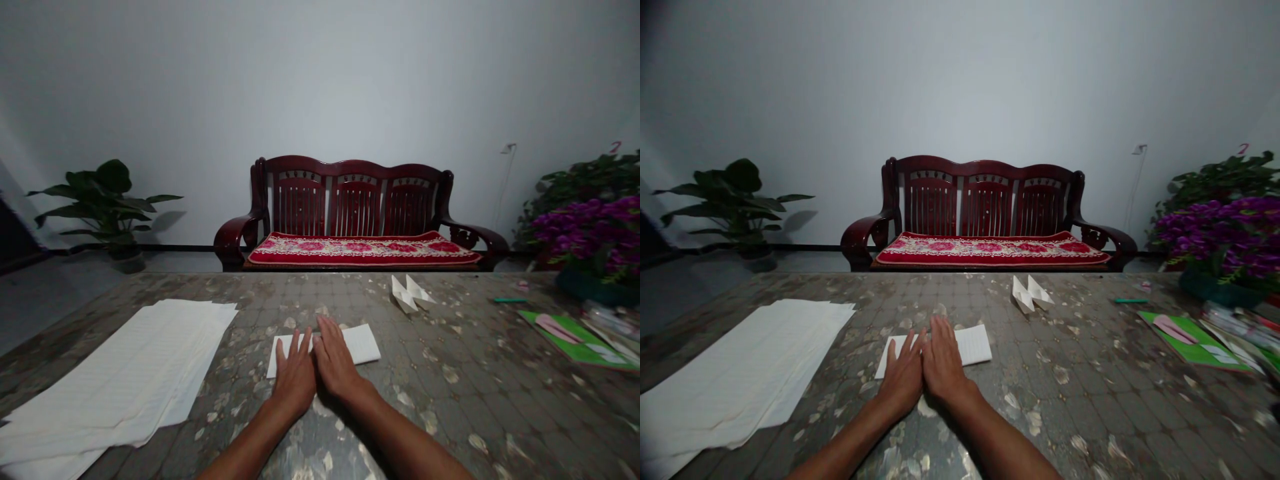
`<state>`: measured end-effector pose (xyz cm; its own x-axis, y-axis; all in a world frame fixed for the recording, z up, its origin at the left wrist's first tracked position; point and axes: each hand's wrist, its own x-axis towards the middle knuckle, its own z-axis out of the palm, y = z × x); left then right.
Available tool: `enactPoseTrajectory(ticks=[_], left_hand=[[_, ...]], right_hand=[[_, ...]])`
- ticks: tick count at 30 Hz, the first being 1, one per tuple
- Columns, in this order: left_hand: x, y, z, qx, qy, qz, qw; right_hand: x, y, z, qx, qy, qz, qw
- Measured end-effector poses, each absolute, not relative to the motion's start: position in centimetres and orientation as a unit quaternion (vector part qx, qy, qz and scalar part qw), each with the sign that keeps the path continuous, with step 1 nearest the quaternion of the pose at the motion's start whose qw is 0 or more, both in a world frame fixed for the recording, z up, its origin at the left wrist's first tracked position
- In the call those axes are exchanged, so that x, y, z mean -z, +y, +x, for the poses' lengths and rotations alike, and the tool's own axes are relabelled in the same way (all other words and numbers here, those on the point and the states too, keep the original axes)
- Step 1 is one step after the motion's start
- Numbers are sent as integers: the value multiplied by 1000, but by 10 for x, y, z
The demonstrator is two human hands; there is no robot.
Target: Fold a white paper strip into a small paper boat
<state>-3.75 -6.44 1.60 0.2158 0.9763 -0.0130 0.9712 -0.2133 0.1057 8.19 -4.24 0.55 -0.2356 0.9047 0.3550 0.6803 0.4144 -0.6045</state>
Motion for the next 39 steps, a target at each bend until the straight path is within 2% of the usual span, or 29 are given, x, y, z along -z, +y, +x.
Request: enactPoseTrajectory(ticks=[3, 7, 11, 18, 22, 34, 39], left_hand=[[-13, -63, -39, -28, 627, 777, 50], [-13, -62, -39, -21, 622, 781, 44], [-13, -64, -40, -23, 616, 787, 41], [-15, -65, -48, -44, 613, 788, 28], [-28, -67, -59, -14, 628, 777, 35], [-36, -67, -117, 26, 635, 772, 31], [-43, -59, -99, -2, 668, 744, -29]], right_hand=[[-9, -29, 66, -274, -702, -569, 329], [-13, -27, 60, -305, -666, -594, 333], [-18, -33, 65, -278, -673, -613, 308], [-24, -41, 90, -159, -756, -613, 166], [-21, -43, 110, -103, -777, -612, 108], [-21, -38, 174, -26, -764, -643, 46], [-20, -37, 171, -24, -762, -646, 31]])
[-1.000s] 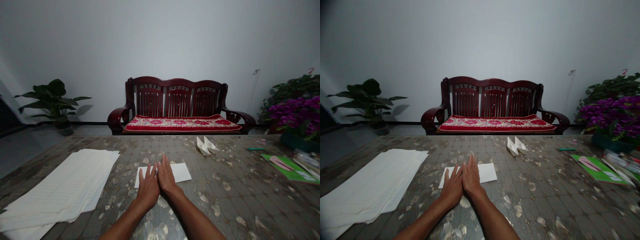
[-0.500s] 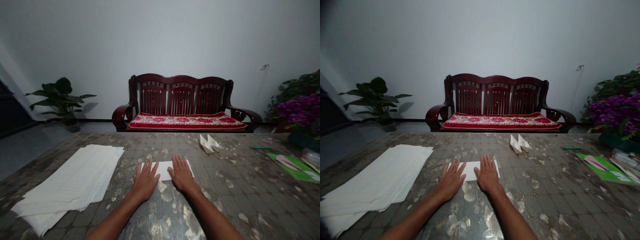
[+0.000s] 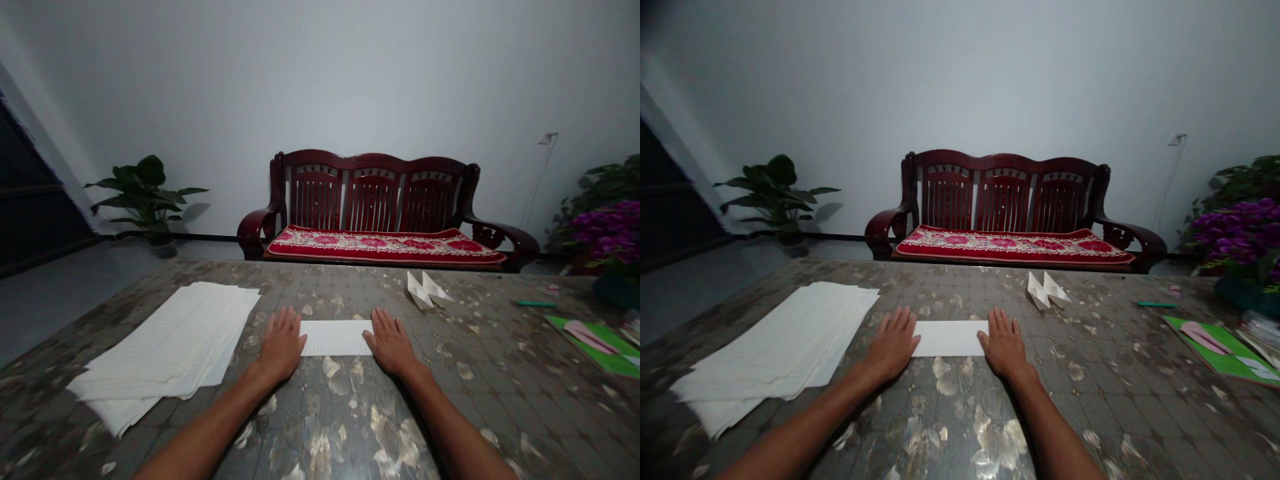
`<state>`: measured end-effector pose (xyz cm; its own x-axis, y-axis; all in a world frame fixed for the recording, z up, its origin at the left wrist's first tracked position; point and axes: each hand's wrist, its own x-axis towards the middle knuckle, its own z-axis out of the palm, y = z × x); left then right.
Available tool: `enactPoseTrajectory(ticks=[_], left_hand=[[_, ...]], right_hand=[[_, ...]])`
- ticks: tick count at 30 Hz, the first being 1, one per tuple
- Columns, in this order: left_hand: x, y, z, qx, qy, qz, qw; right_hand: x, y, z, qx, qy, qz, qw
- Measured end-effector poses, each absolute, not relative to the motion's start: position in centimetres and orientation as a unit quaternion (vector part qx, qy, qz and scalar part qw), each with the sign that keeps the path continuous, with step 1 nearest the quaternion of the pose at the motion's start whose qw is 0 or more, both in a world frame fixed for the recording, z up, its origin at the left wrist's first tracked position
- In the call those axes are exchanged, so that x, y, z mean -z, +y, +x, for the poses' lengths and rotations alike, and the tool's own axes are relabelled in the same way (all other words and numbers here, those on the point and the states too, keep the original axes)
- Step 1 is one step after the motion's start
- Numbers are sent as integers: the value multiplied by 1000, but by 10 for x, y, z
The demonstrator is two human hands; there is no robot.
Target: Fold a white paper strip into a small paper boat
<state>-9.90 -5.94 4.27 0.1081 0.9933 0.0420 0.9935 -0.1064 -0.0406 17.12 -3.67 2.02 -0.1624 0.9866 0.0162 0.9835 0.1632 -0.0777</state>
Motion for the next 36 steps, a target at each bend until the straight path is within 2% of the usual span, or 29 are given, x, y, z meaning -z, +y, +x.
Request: enactPoseTrajectory(ticks=[3, 9, 16, 21, 27, 30, 33, 36], left_hand=[[-35, -54, -52, 63, -639, -766, 23], [-3, -50, 20, 110, -592, -798, -17], [-16, -45, -41, 70, -635, -769, -20], [-24, -47, -92, 43, -679, -733, 18], [-24, -49, -97, 36, -690, -721, 47], [-24, -51, -92, 32, -692, -718, 67], [-23, -52, -87, 36, -690, -718, 86], [-23, -51, -86, 37, -686, -722, 82]], right_hand=[[-19, -36, 170, -27, -759, -649, 33], [-14, -35, 171, -14, -756, -654, 41], [-10, -33, 172, -12, -761, -648, 42], [-10, -33, 174, -16, -759, -649, 45], [-24, -36, 166, -29, -744, -667, 38], [-36, -39, 133, -1, -767, -633, 106], [-39, -42, 86, -61, -801, -569, 176], [-30, -43, 53, -122, -800, -559, 180]])
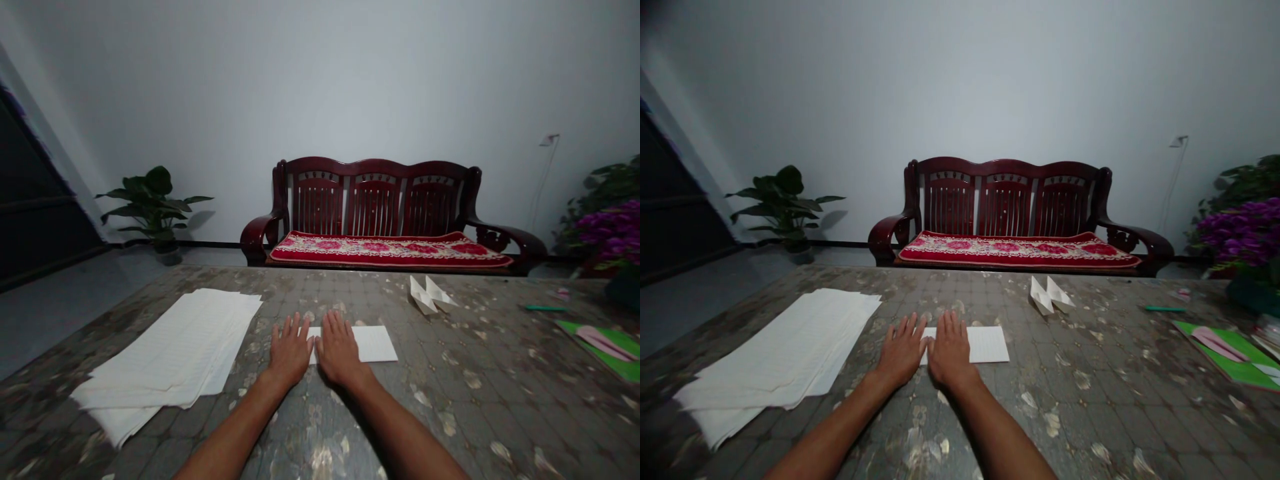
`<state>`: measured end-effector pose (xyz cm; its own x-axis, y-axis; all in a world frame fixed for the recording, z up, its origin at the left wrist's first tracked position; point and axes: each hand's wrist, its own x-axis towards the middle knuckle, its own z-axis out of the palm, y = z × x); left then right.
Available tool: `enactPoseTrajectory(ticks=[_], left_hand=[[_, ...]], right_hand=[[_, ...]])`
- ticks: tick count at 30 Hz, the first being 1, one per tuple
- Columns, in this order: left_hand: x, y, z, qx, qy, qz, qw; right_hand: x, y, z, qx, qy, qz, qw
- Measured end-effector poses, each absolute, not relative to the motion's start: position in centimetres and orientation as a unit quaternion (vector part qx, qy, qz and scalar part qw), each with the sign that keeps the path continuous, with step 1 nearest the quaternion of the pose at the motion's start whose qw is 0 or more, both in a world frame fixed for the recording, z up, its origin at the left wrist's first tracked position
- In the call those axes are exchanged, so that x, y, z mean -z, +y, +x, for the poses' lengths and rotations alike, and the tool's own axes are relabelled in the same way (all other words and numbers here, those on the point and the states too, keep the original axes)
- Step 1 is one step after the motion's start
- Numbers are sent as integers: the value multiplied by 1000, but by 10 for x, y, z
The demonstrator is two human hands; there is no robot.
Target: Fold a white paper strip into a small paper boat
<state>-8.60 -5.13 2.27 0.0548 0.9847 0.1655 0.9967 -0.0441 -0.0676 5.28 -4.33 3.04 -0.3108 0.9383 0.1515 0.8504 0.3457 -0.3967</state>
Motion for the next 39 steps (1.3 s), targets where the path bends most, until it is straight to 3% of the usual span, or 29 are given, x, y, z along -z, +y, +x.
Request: enactPoseTrajectory(ticks=[21, 25, 31, 35, 39], left_hand=[[-28, -51, -105, 7, -678, -734, 44], [-27, -48, -120, 12, -682, -730, 45], [-30, -31, -145, 88, -692, -716, -22], [-34, -19, -143, 179, -635, -738, -145], [-33, -14, -137, 207, -582, -764, -188]], right_hand=[[-18, -25, 167, -27, -789, -610, 60], [-14, -21, 189, -24, -779, -619, 94], [-12, -13, 211, -119, -783, -565, 229], [-19, -10, 218, -133, -806, -535, 216], [-23, -5, 218, -169, -811, -523, 202]])
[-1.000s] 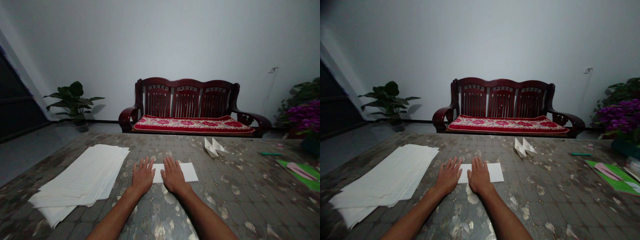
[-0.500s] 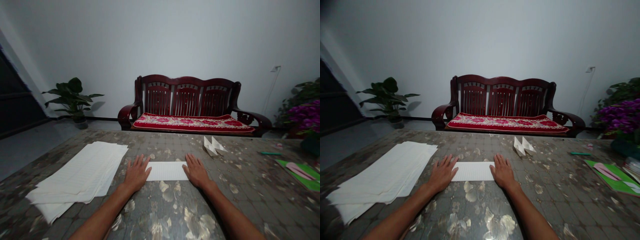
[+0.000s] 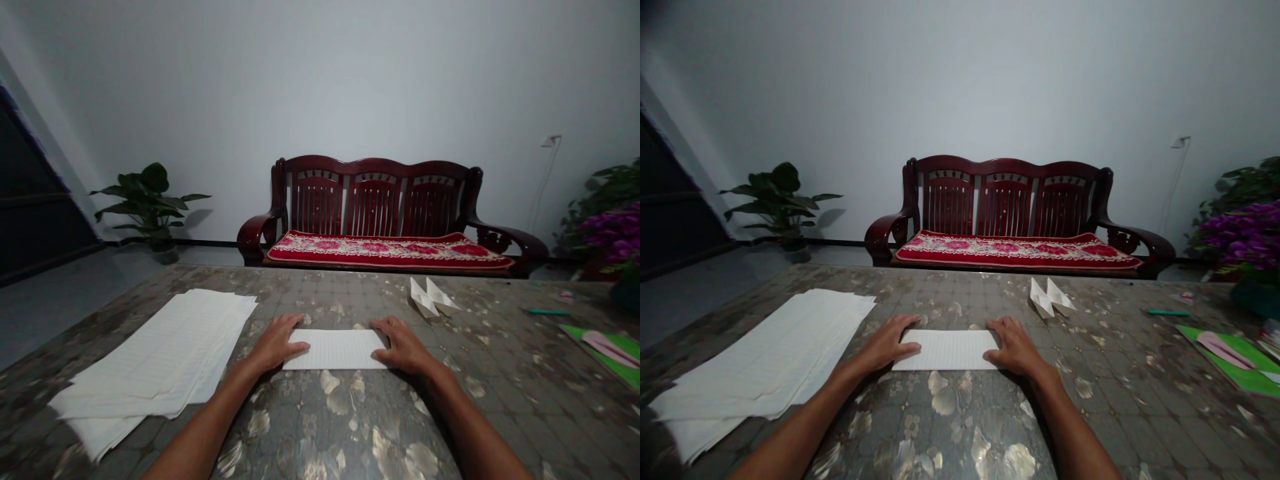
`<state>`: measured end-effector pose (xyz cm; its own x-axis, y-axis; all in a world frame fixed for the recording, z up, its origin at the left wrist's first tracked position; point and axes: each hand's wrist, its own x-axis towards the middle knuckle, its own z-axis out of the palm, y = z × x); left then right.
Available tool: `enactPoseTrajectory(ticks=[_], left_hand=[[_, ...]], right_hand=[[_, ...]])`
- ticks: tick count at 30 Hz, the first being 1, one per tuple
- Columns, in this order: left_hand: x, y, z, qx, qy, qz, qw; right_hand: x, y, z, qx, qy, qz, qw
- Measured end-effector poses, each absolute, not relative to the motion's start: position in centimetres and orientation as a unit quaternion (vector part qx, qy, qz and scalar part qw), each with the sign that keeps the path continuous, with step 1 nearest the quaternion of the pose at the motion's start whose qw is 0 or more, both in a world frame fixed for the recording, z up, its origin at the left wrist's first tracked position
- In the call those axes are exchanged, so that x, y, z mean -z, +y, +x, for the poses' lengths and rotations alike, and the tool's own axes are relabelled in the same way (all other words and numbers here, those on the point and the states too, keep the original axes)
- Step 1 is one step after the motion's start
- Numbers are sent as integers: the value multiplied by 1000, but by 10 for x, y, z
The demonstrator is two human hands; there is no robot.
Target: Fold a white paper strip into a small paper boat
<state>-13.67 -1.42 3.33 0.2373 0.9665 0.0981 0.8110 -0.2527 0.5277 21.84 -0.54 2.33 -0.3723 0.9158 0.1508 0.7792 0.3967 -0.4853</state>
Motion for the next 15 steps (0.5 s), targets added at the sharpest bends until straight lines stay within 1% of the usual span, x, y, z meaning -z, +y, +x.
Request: enactPoseTrajectory(ticks=[5, 10, 12, 15], left_hand=[[-31, -13, -133, -247, 573, 741, 249], [-29, -14, -127, -287, 593, 705, 262], [-27, -16, -122, -299, 602, 686, 278], [-28, -21, -116, -319, 594, 673, 304]], right_hand=[[-22, -1, 216, -231, -799, -504, 231], [-23, -1, 212, -236, -792, -499, 259], [-23, -3, 209, -236, -785, -500, 281], [-21, -3, 202, -232, -773, -486, 335]])
